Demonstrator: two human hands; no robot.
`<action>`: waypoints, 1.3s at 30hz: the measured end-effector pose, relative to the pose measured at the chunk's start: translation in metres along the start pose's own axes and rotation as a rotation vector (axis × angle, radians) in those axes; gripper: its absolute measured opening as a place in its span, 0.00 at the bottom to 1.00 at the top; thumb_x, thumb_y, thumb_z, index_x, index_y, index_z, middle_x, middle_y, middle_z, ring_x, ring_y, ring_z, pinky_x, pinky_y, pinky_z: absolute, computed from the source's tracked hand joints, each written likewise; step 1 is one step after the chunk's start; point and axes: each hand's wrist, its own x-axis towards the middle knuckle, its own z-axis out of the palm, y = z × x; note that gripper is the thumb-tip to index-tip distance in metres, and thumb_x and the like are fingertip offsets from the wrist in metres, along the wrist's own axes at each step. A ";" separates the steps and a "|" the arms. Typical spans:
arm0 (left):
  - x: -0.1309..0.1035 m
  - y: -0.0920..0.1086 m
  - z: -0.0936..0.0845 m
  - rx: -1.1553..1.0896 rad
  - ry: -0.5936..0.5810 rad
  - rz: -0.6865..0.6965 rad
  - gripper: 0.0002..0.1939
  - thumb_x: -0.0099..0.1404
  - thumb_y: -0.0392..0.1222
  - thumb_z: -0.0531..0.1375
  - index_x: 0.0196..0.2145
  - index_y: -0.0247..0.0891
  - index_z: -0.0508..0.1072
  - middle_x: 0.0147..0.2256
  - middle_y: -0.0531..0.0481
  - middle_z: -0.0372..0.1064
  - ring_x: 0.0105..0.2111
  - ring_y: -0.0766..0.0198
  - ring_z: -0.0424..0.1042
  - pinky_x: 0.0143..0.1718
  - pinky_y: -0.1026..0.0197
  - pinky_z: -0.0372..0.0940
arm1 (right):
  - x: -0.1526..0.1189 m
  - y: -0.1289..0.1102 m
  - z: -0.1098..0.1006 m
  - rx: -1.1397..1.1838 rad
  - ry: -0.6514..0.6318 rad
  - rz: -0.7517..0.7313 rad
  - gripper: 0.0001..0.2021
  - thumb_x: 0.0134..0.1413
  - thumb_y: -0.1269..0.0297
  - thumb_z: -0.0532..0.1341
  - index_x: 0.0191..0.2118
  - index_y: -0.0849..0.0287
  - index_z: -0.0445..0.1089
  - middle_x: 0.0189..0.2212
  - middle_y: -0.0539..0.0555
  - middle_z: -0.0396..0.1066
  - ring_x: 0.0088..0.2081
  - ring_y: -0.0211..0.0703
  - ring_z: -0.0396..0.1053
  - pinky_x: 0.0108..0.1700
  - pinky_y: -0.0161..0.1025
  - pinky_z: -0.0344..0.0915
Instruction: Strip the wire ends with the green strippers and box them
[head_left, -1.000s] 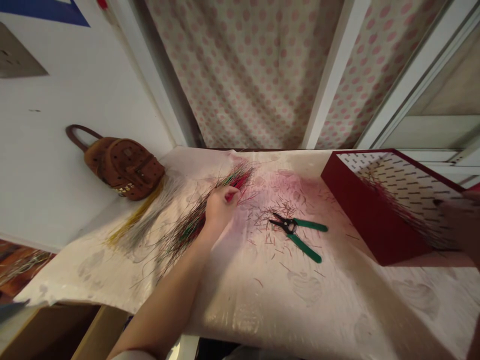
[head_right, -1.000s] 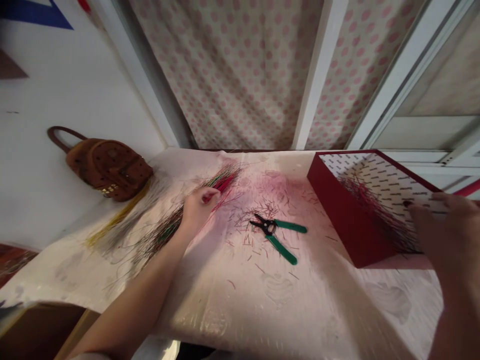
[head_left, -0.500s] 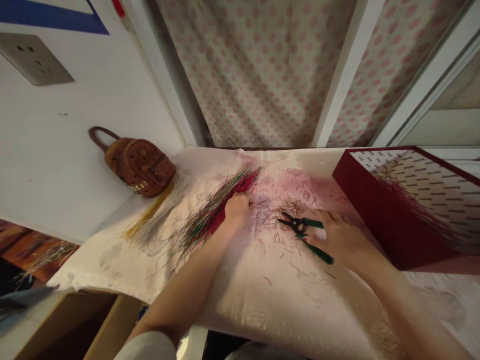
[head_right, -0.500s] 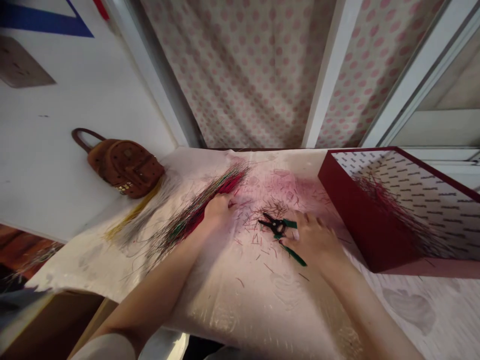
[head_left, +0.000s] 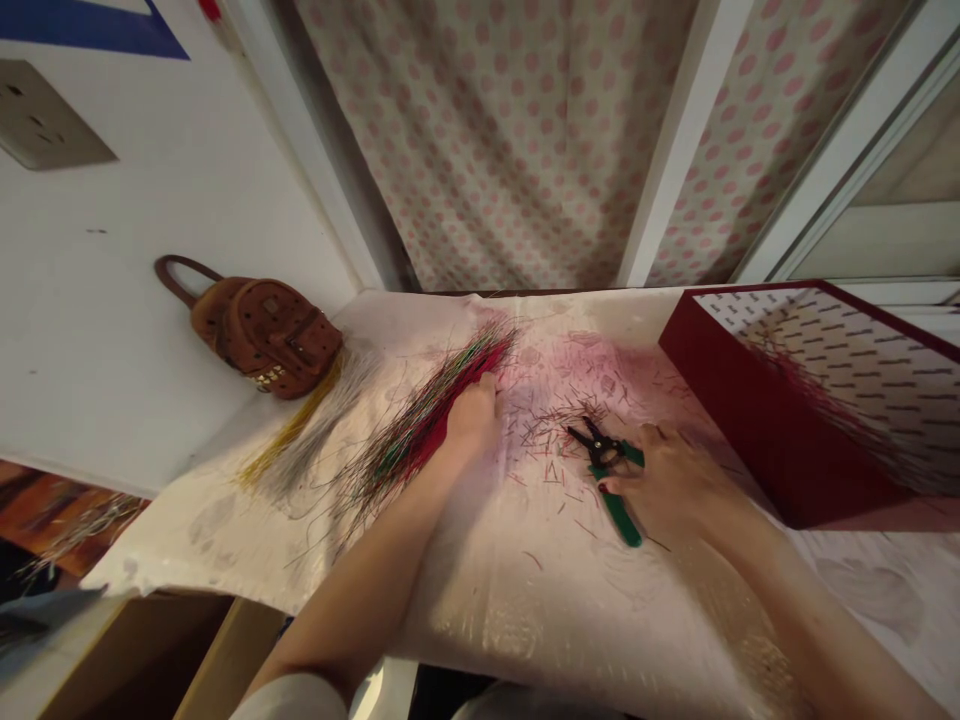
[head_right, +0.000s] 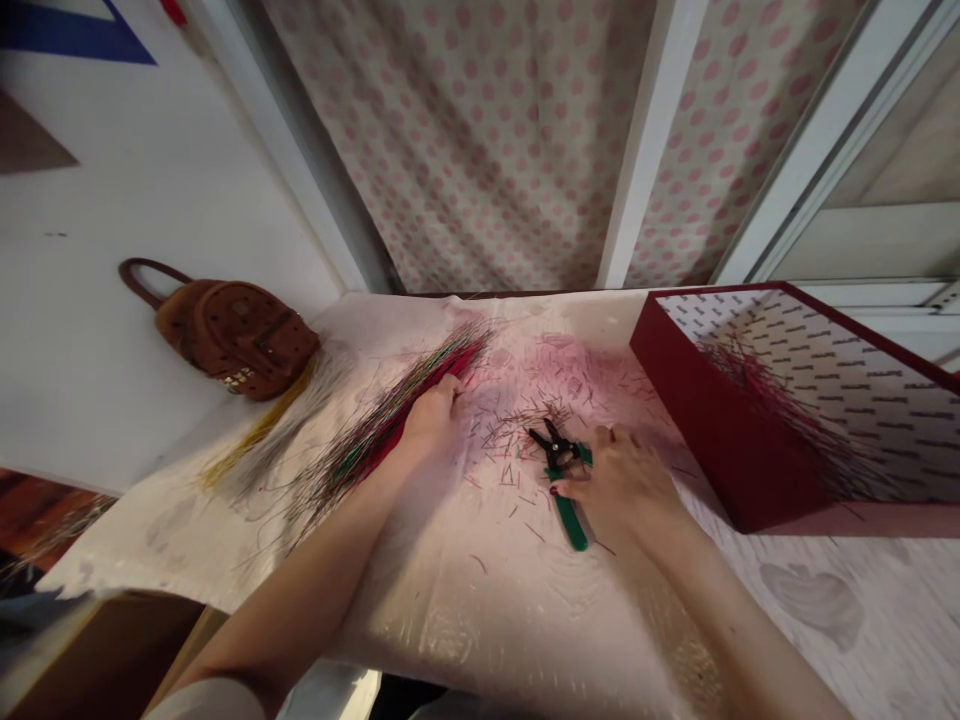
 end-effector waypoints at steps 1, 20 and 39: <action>0.000 0.000 -0.001 -0.013 -0.007 0.010 0.07 0.65 0.34 0.59 0.40 0.40 0.74 0.34 0.42 0.74 0.34 0.53 0.71 0.44 0.51 0.63 | 0.000 0.000 -0.002 0.033 -0.033 0.034 0.26 0.53 0.51 0.64 0.53 0.65 0.70 0.46 0.71 0.75 0.47 0.69 0.74 0.43 0.51 0.66; -0.037 0.054 -0.015 -0.981 -0.247 -0.094 0.14 0.65 0.49 0.66 0.35 0.33 0.75 0.27 0.50 0.72 0.22 0.71 0.62 0.25 0.67 0.58 | 0.003 -0.018 -0.025 2.085 -0.171 -0.101 0.07 0.58 0.68 0.70 0.33 0.58 0.71 0.22 0.42 0.48 0.22 0.32 0.41 0.24 0.30 0.55; -0.065 0.072 0.010 -1.000 -0.218 -0.134 0.15 0.72 0.53 0.58 0.37 0.38 0.64 0.25 0.53 0.69 0.19 0.68 0.66 0.20 0.66 0.61 | -0.007 -0.068 0.013 2.118 -0.403 -0.034 0.05 0.59 0.64 0.65 0.41 0.55 0.75 0.37 0.53 0.73 0.40 0.46 0.69 0.53 0.48 0.67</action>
